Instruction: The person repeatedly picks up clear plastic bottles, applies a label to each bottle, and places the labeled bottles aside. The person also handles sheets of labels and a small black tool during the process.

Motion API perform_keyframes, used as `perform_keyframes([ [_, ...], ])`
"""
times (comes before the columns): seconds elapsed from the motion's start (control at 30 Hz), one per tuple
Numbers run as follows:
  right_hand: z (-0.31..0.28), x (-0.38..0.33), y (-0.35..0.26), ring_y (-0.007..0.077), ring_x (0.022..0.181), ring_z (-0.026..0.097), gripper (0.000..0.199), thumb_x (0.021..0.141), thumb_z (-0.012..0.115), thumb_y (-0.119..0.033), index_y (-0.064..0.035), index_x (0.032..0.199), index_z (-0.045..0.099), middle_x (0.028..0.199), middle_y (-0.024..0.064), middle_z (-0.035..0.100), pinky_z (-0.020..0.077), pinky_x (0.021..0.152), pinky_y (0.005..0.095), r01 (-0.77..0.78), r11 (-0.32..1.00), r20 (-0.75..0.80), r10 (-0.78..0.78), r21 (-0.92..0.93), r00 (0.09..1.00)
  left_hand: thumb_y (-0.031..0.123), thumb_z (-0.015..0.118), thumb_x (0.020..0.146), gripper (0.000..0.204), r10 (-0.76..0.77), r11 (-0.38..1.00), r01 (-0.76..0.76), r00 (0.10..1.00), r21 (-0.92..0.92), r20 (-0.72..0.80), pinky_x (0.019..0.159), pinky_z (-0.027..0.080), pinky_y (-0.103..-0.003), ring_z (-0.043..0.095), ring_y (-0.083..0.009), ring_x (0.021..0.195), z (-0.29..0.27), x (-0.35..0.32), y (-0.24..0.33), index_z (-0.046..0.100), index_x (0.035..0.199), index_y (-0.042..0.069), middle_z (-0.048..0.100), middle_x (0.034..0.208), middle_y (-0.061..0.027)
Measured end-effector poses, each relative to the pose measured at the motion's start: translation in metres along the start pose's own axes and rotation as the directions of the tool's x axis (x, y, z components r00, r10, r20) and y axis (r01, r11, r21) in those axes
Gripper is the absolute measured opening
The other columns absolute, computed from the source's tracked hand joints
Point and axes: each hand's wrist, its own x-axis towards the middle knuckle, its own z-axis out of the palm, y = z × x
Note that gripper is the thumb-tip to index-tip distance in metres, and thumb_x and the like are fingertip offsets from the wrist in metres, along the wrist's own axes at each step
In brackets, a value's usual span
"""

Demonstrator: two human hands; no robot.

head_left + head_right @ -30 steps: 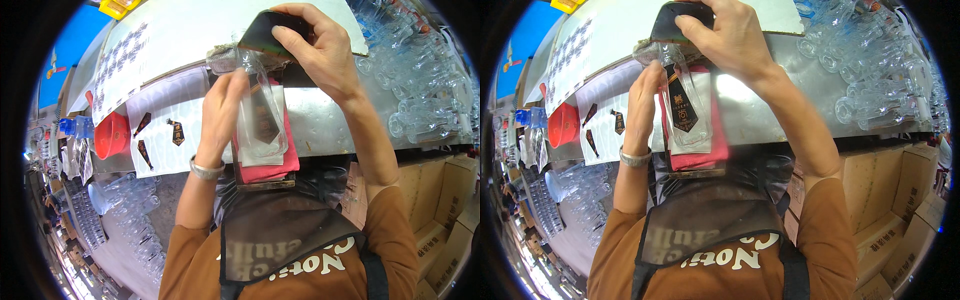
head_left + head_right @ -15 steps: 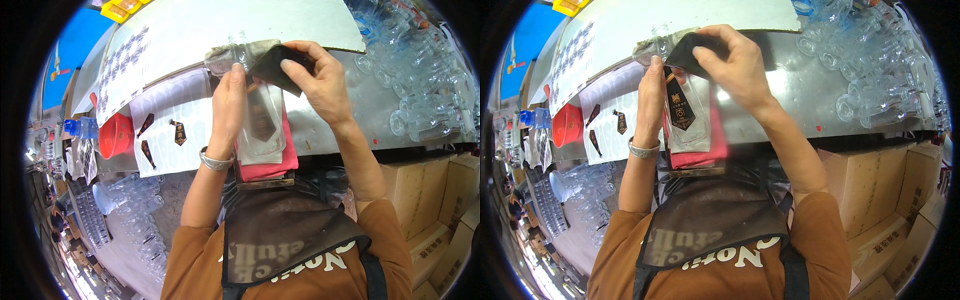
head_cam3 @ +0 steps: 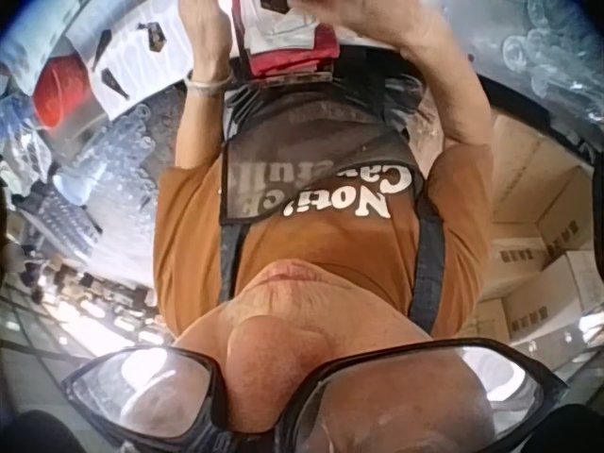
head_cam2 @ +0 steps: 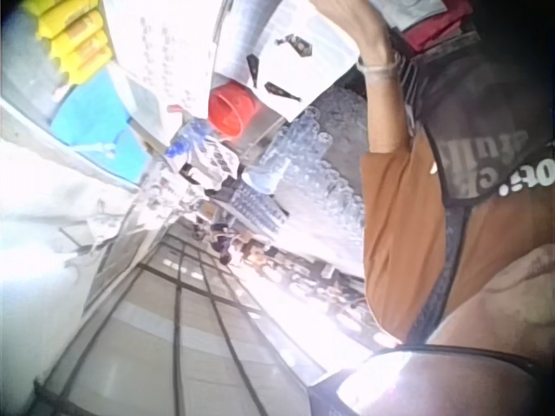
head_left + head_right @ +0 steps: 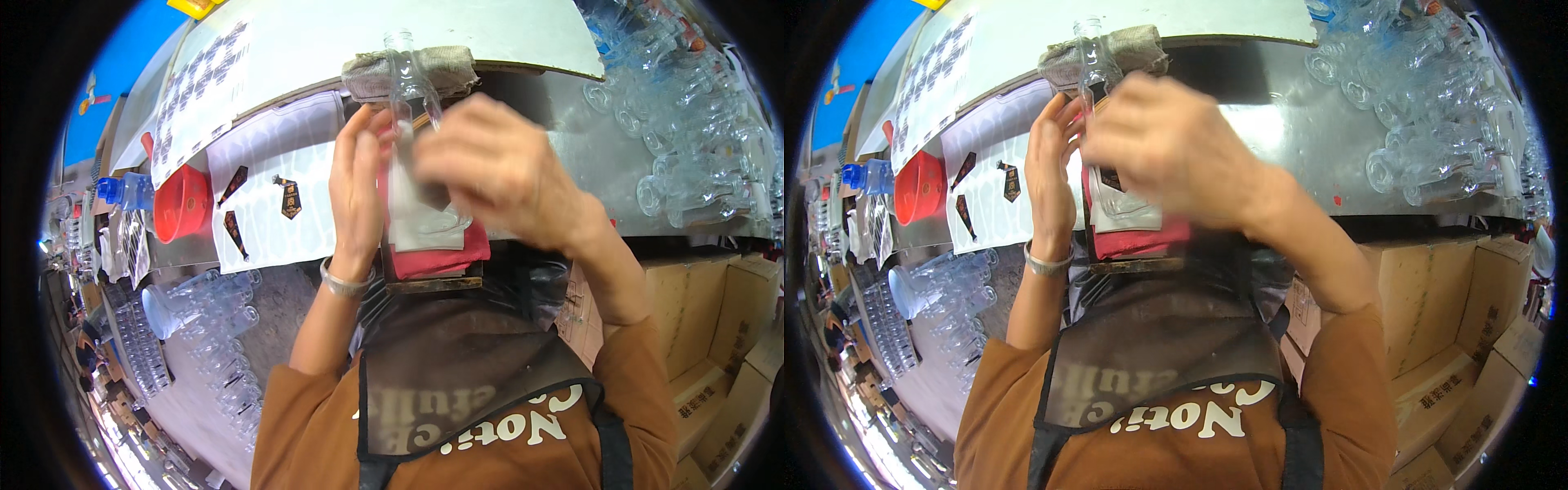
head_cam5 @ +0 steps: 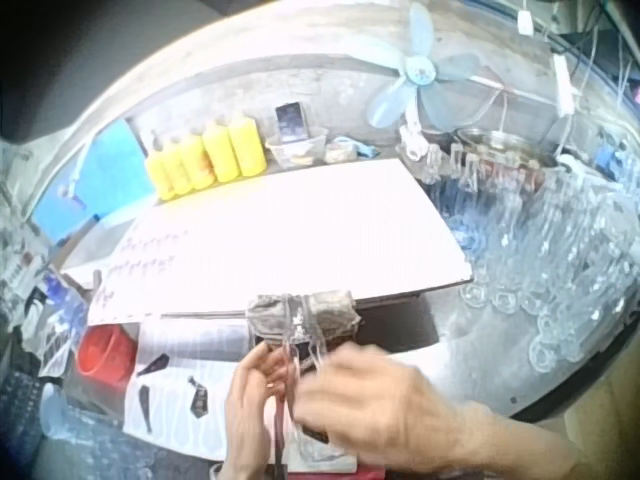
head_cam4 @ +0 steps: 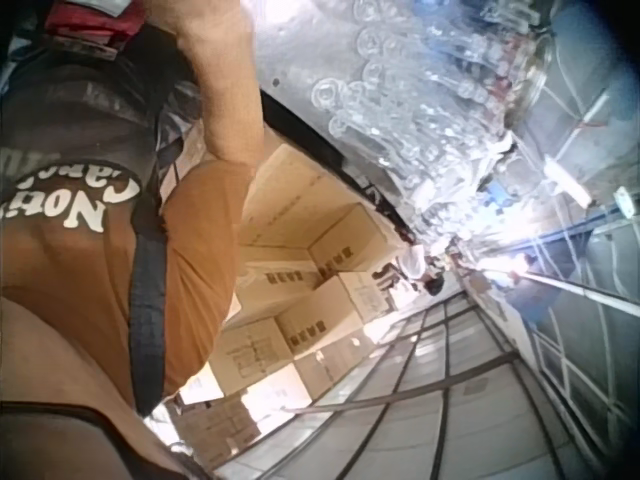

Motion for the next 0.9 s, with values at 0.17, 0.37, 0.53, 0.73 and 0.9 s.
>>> perform_keyframes([
  [0.17,-0.015,-0.003,-0.018,0.0271,0.081,0.069,0.026,0.076,0.069,0.001,-0.0037,0.102,0.07,0.094,0.0123,0.071,0.0567,0.075,0.0368,-0.136,0.972,0.118,0.115,0.191,0.986,0.015,0.071,0.082,0.092,0.273,0.889,-0.345,0.927,0.301,0.258,0.117,0.033,-0.046,0.041,-0.0375,0.142,-0.025,-0.053,-0.004,0.021,0.156,-0.006,0.035,0.156,-0.027],
  [0.37,0.002,-0.013,0.012,0.0254,0.093,0.069,0.029,0.077,0.067,0.008,-0.0039,0.104,0.07,0.103,0.0113,0.071,0.0558,0.078,0.0336,-0.158,0.969,-0.208,0.198,0.192,0.958,0.009,0.087,0.067,0.11,0.287,0.768,-0.355,0.935,0.532,0.21,0.109,0.043,-0.042,0.046,-0.0403,0.136,0.005,-0.051,-0.001,0.02,0.153,-0.01,0.038,0.151,-0.0308],
  [0.53,-0.012,-0.062,-0.055,0.0228,0.083,0.067,0.017,0.09,0.063,-0.003,-0.0002,0.105,0.07,0.093,0.0095,0.072,0.0516,0.079,0.0334,-0.514,0.665,0.209,0.485,0.542,0.849,0.007,0.087,0.071,0.106,0.334,0.806,-0.402,0.915,0.434,0.225,0.105,0.048,-0.04,0.053,-0.0377,0.13,-0.001,-0.048,-0.01,0.022,0.154,-0.005,0.04,0.15,-0.028],
  [0.73,0.025,-0.065,-0.014,0.0081,0.059,0.052,0.055,0.11,0.039,-0.039,0.007,0.118,0.067,0.093,0.009,0.072,0.0429,0.056,0.0231,-0.755,0.014,0.508,0.732,0.655,0.454,0.012,0.081,0.078,0.097,0.157,0.987,-0.159,0.962,-0.008,0.223,0.117,0.033,-0.042,0.038,-0.033,0.144,0.0,-0.046,-0.009,0.024,0.154,-0.008,0.035,0.156,-0.0267],
  [0.9,0.011,-0.046,-0.059,0.0064,0.057,0.053,0.03,0.095,0.062,-0.009,0.0033,0.122,0.064,0.089,0.0142,0.075,0.0454,0.054,0.0272,-0.781,0.596,0.134,0.773,0.186,0.621,0.017,0.082,0.073,0.102,0.29,0.753,-0.411,0.908,0.513,0.303,0.117,0.031,-0.052,0.032,-0.0456,0.144,-0.017,-0.052,-0.019,0.027,0.157,0.005,0.023,0.161,-0.0265],
])
